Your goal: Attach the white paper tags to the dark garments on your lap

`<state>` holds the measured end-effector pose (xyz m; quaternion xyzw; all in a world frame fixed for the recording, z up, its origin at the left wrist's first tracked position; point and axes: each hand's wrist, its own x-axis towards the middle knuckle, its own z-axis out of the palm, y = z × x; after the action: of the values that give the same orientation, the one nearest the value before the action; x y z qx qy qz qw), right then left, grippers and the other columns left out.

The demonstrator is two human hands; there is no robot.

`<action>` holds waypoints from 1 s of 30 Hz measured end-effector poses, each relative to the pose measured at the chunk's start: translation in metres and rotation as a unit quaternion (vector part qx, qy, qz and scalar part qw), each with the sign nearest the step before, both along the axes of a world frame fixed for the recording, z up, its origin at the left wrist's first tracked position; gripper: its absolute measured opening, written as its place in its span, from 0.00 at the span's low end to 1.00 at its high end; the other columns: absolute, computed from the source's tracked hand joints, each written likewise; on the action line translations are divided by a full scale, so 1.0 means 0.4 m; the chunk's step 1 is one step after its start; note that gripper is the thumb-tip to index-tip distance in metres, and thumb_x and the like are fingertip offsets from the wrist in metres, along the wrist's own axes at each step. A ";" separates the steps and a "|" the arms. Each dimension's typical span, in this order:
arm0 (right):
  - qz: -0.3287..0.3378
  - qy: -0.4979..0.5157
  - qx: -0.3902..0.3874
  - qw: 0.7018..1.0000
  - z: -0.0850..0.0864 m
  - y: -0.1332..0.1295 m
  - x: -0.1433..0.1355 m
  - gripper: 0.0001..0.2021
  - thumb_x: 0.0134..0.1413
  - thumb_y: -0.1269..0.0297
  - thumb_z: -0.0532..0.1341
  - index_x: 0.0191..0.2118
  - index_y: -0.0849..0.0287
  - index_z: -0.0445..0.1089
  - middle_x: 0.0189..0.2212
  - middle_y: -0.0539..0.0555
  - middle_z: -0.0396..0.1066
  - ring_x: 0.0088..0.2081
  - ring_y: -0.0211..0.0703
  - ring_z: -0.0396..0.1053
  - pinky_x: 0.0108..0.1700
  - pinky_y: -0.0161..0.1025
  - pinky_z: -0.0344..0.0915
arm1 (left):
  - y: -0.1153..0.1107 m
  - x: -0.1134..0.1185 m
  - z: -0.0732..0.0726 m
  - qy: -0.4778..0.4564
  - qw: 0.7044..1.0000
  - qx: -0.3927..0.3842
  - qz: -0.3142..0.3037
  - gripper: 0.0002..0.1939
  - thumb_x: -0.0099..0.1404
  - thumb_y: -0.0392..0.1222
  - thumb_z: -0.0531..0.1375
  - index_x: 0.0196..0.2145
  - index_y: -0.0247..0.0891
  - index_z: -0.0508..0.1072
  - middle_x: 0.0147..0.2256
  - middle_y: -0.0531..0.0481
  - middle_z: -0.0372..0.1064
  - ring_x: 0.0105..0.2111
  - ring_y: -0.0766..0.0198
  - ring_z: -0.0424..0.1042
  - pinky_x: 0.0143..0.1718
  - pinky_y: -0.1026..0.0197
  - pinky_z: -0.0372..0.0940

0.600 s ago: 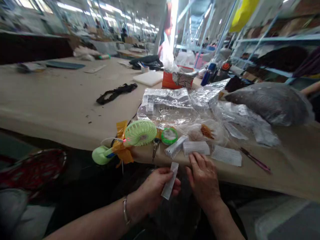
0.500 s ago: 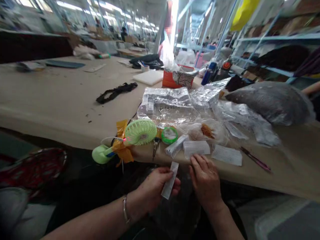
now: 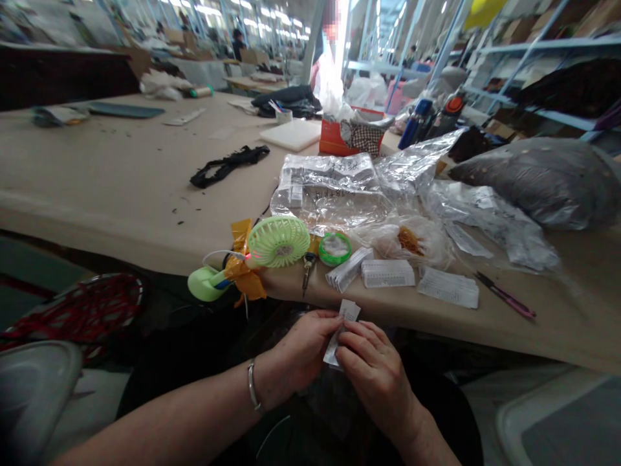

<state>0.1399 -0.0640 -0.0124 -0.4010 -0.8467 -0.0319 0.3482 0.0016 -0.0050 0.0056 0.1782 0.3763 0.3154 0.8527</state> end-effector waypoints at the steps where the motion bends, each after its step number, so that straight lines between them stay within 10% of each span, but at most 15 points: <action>1: -0.002 -0.006 -0.002 1.000 -0.003 -0.001 -0.002 0.08 0.56 0.78 0.58 0.39 0.61 0.71 0.40 0.56 0.76 0.51 0.46 0.70 0.54 0.47 0.65 | -0.001 0.000 -0.001 -0.002 1.000 -0.005 0.005 0.09 0.48 0.37 0.67 0.24 0.29 0.73 0.23 0.48 0.69 0.22 0.68 0.66 0.23 0.67 0.56; 12: -0.025 -0.007 -0.018 0.999 0.001 -0.009 0.024 0.13 0.57 0.75 0.59 0.47 0.58 0.69 0.42 0.56 0.75 0.53 0.47 0.67 0.53 0.45 0.68 | -0.006 -0.004 -0.008 0.031 0.999 -0.008 -0.021 0.05 0.58 0.35 0.62 0.29 0.29 0.72 0.23 0.49 0.69 0.20 0.70 0.67 0.23 0.68 0.60; 20: -0.442 -0.138 0.005 0.886 -0.004 0.040 0.222 0.30 0.62 0.47 0.49 0.59 0.68 0.61 0.54 0.70 0.65 0.56 0.65 0.60 0.53 0.62 0.61 | -0.010 -0.010 -0.021 0.119 0.990 -0.010 -0.081 0.09 0.68 0.39 0.53 0.38 0.29 0.67 0.26 0.45 0.72 0.18 0.66 0.70 0.22 0.65 0.65; 30: -0.341 -0.010 0.050 0.939 -0.055 0.005 0.283 0.11 0.61 0.65 0.57 0.46 0.57 0.73 0.45 0.58 0.75 0.49 0.50 0.70 0.54 0.52 0.64 | -0.016 -0.020 -0.020 0.136 0.987 -0.015 -0.079 0.08 0.66 0.39 0.55 0.39 0.29 0.67 0.26 0.43 0.72 0.22 0.64 0.72 0.24 0.63 0.67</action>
<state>0.2531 -0.0620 -0.0344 -0.6475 -0.6597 -0.1955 0.3276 -0.0065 -0.0113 -0.0026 0.2360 0.4784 0.2142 0.8182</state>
